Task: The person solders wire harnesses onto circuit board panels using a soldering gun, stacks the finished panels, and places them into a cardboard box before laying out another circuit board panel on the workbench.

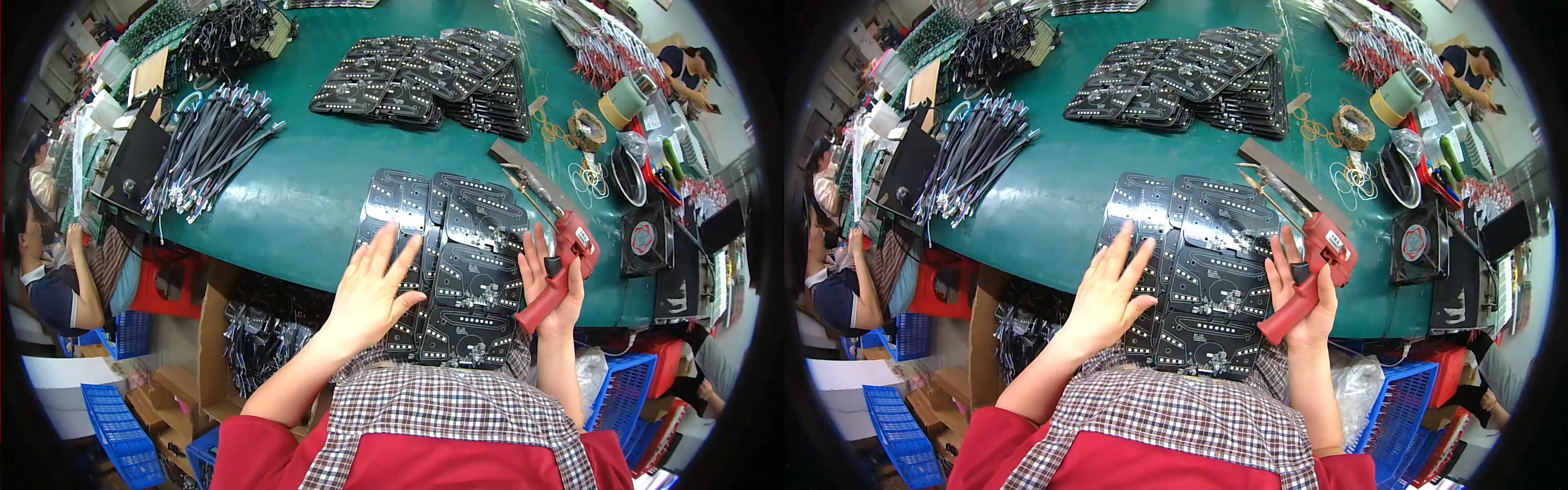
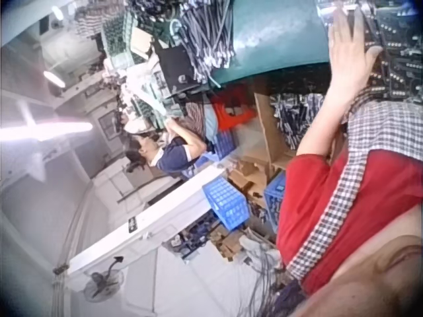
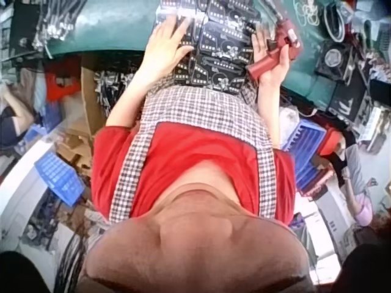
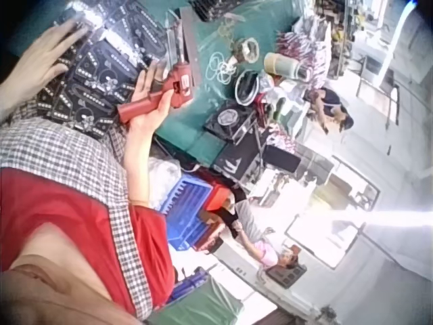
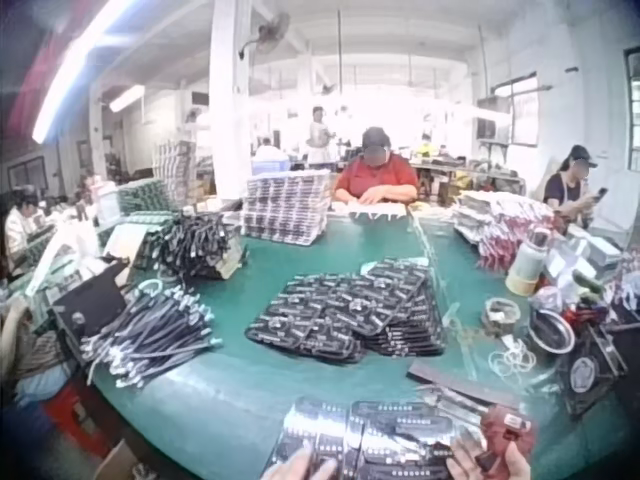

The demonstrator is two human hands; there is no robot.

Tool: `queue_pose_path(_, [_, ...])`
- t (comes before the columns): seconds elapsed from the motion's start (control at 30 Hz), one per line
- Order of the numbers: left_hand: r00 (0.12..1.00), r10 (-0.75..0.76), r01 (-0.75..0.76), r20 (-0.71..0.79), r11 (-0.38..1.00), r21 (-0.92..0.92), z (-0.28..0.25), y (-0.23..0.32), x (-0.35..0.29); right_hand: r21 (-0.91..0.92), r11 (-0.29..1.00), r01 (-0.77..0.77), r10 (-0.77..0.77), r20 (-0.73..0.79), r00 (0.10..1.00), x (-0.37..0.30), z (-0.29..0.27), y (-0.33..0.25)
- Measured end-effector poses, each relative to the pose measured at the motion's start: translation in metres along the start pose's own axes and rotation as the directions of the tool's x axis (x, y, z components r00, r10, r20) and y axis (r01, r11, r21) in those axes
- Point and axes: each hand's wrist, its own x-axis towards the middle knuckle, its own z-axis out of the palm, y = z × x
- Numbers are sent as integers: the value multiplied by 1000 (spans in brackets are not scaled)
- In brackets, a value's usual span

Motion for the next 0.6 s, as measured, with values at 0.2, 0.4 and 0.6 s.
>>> queue_pose_path(0.2, [988,-135,148,-72,966,213,-4,-18,4,-32,999,-34,34,8,999,11,8,4])
queue_pose_path(0.4, [983,-167,182,-77,933,309,-11,-20,11,-100,992,-71,73,20,997,31,13,3])
queue_pose_path(0.6, [973,-227,222,-30,905,363,-17,-33,25,-104,991,-87,86,-15,996,53,17,4])
